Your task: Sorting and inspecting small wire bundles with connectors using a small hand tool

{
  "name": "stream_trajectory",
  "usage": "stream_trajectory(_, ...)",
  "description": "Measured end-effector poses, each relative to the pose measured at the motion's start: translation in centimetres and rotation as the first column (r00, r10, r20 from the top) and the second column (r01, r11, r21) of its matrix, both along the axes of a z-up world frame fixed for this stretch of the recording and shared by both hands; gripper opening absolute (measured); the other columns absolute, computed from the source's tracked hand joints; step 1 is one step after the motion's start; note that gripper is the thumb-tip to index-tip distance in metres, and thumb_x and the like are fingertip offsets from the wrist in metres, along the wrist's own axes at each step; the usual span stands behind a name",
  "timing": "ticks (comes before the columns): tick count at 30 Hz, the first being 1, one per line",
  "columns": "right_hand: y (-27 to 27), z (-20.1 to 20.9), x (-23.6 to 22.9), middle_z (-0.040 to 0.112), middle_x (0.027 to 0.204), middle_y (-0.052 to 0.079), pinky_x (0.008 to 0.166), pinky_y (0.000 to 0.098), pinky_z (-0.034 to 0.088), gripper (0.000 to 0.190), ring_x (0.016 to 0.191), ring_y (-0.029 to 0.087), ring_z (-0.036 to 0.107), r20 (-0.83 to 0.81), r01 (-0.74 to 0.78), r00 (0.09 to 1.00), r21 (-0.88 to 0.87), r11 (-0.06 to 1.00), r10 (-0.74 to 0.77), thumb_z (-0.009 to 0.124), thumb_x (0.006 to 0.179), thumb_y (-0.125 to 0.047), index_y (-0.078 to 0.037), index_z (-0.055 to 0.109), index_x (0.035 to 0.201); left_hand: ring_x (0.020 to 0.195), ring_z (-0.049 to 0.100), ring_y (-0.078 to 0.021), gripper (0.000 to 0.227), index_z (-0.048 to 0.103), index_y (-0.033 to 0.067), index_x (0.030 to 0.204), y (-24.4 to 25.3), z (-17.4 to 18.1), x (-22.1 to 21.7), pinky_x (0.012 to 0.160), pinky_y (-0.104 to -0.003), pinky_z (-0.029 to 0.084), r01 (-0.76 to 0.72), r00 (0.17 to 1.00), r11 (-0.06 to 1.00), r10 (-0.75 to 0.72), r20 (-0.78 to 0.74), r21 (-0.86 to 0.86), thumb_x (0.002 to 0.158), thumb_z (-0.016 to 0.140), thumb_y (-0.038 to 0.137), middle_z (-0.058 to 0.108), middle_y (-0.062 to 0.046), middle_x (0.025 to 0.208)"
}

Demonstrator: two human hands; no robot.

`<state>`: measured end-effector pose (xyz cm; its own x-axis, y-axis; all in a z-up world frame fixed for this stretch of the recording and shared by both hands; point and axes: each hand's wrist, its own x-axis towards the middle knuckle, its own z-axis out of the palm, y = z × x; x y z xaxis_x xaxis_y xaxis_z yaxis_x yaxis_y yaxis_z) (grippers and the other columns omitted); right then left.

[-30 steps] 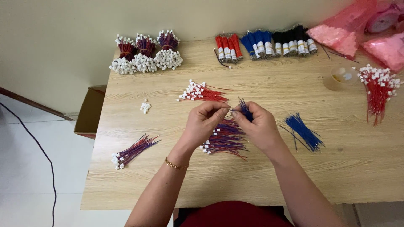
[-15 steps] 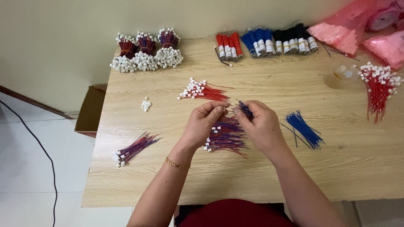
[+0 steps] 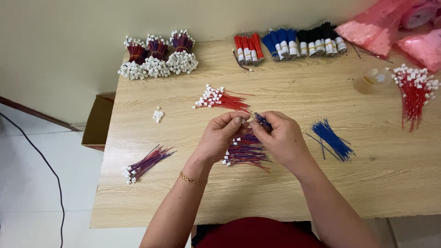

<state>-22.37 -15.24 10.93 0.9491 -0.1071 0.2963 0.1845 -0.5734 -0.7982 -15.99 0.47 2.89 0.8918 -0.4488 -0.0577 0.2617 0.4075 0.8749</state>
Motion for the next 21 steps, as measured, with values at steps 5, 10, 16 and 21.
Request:
stream_trajectory(5, -0.2, -0.4, 0.2, 0.059, 0.067, 0.016, 0.06, 0.0362, 0.051, 0.014, 0.066, 0.03, 0.065, 0.0, 0.033, 0.999, -0.03, 0.999, -0.033, 0.071, 0.085, -0.02, -0.007, 0.07, 0.087, 0.079, 0.07, -0.0141, 0.021, 0.068, 0.0013, 0.11, 0.2, 1.1, -0.2, 0.075, -0.026, 0.059, 0.015, 0.999, 1.0, -0.016, 0.04, 0.01, 0.095, 0.06, 0.014, 0.069, -0.009, 0.085)
stream_trajectory(10, 0.3, -0.8, 0.2, 0.058, 0.062, 0.008, 0.059, 0.0326, 0.051, 0.014, 0.06, 0.023, 0.062, -0.012, 0.076, 0.997, -0.084, 0.994, -0.077, 0.07, 0.086, -0.023, -0.01, 0.069, 0.083, 0.08, 0.067, -0.0142, 0.018, 0.069, -0.0004, 0.108, 0.0, 1.0, -0.3, 0.077, -0.029, 0.058, -0.013, 0.996, 0.999, 0.008, 0.094, 0.043, 0.094, 0.062, 0.01, 0.067, -0.008, 0.084)
stream_trajectory(16, 0.8, -1.6, 0.5, 0.062, 0.071, 0.011, 0.066, 0.0376, 0.052, 0.015, 0.074, 0.029, 0.066, -0.051, 0.036, 0.998, -0.085, 0.996, -0.041, 0.068, 0.088, -0.028, -0.013, 0.069, 0.089, 0.082, 0.064, -0.0128, 0.019, 0.069, -0.0012, 0.109, 0.3, -0.6, -0.1, 0.077, -0.032, 0.057, -0.042, 0.989, 0.989, 0.021, 0.149, 0.139, 0.094, 0.062, 0.008, 0.07, -0.012, 0.089)
stream_trajectory(21, 0.5, -4.1, 1.2, 0.066, 0.088, 0.023, 0.078, 0.0481, 0.051, 0.026, 0.091, 0.04, 0.066, -0.225, -0.021, 0.974, 0.009, 1.0, 0.023, 0.053, 0.098, -0.024, -0.003, 0.067, 0.097, 0.079, 0.067, -0.0123, 0.017, 0.07, 0.0017, 0.107, 1.1, -2.4, 0.5, 0.076, -0.027, 0.057, -0.078, 0.991, 0.956, 0.044, 0.126, 0.282, 0.094, 0.062, 0.009, 0.071, -0.008, 0.086)
